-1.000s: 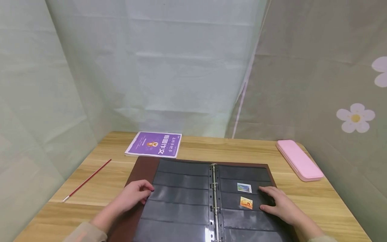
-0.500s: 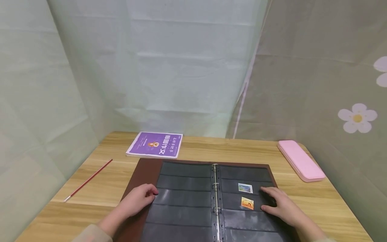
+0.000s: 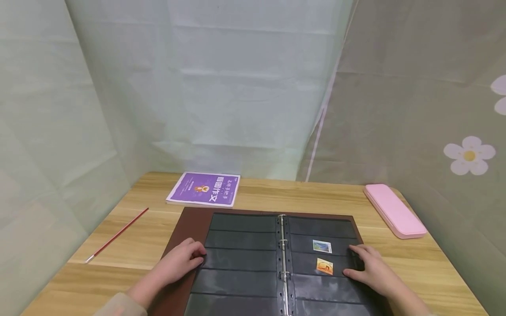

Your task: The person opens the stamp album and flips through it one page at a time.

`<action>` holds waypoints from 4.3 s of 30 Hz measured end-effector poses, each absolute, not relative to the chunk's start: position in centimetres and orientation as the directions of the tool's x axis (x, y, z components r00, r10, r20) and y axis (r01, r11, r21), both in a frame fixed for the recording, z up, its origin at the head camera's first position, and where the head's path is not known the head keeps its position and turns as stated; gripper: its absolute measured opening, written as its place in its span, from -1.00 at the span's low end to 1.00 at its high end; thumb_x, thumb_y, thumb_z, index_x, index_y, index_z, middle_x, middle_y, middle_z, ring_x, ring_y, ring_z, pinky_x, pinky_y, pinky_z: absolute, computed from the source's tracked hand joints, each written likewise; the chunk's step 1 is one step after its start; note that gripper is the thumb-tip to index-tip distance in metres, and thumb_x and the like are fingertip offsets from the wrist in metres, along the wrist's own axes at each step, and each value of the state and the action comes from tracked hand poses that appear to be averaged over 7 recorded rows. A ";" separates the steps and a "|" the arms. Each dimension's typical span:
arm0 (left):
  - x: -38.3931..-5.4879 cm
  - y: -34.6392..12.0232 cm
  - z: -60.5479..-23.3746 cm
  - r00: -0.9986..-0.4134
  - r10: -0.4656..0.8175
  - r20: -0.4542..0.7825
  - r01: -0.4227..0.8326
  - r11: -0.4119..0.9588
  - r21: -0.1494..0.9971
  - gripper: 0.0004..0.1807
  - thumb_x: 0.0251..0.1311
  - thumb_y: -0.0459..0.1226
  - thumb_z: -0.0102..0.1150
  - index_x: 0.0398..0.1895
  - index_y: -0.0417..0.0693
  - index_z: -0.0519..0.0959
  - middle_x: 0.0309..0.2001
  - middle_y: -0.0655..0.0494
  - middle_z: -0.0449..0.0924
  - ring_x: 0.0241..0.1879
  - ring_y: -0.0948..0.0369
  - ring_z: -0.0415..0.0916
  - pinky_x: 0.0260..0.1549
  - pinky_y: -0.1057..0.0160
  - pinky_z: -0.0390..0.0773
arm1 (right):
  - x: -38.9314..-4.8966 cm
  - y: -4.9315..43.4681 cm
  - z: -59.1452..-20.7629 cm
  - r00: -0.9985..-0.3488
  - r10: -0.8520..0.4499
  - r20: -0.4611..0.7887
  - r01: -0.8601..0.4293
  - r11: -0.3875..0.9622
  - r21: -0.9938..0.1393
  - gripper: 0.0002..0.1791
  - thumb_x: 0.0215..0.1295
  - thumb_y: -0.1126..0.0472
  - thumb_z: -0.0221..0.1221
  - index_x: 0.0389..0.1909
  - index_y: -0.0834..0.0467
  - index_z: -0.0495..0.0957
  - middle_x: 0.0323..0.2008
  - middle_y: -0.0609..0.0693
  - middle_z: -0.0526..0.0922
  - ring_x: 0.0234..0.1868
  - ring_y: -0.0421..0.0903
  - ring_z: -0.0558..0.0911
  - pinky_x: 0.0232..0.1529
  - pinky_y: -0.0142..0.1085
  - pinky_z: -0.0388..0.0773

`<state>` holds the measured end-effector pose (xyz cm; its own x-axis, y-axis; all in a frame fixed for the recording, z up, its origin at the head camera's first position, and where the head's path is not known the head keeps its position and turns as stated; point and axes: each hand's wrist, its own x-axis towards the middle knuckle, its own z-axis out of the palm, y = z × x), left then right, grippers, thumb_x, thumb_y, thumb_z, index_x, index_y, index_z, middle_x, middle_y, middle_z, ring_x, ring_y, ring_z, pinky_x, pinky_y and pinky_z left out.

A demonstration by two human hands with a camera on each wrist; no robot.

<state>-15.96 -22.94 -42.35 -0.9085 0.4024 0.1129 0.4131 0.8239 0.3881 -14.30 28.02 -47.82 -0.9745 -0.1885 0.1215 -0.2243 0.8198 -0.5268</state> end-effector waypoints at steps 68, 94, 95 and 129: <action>-16.9 -22.9 -39.6 -0.931 0.355 0.092 0.346 0.770 0.535 -0.88 0.10 -0.24 0.26 -0.31 -0.03 0.57 -0.42 0.25 0.38 -0.36 0.32 0.35 -0.36 0.30 0.41 | -13.0 29.5 -44.9 -0.982 0.084 0.170 -0.099 0.539 -0.837 -0.54 0.26 0.24 0.19 0.15 0.33 0.40 -0.29 0.02 0.52 -0.34 -0.34 0.51 -0.36 -0.43 0.47; -18.2 -21.9 -37.1 -0.949 0.312 0.043 0.280 0.774 0.568 -0.82 0.16 -0.26 0.23 -0.19 -0.10 0.56 -0.36 0.17 0.43 -0.31 0.20 0.37 -0.35 0.24 0.46 | -13.2 30.1 -39.4 -0.983 -0.119 0.143 -0.184 0.515 -0.837 -0.47 0.29 0.12 0.17 0.22 0.28 0.38 -0.07 0.12 0.47 -0.17 -0.33 0.50 -0.24 -0.43 0.51; -18.2 -21.8 -36.8 -0.946 0.319 0.051 0.290 0.770 0.567 -0.82 0.16 -0.26 0.23 -0.19 -0.11 0.56 -0.36 0.17 0.43 -0.32 0.19 0.37 -0.35 0.24 0.45 | -13.2 30.0 -39.2 -0.983 -0.121 0.141 -0.183 0.512 -0.839 -0.47 0.29 0.11 0.17 0.22 0.27 0.38 -0.07 0.12 0.47 -0.18 -0.32 0.50 -0.24 -0.43 0.51; -19.8 -18.5 -32.8 -0.912 0.382 0.150 0.394 0.715 0.577 -0.80 0.19 -0.25 0.20 -0.13 -0.08 0.56 -0.38 0.16 0.46 -0.34 0.20 0.40 -0.32 0.20 0.45 | -14.4 25.7 -33.0 -0.938 -0.248 0.243 -0.336 0.475 -0.814 -0.49 0.30 0.20 0.15 0.25 0.22 0.36 0.02 0.11 0.44 -0.13 -0.26 0.58 -0.18 -0.39 0.51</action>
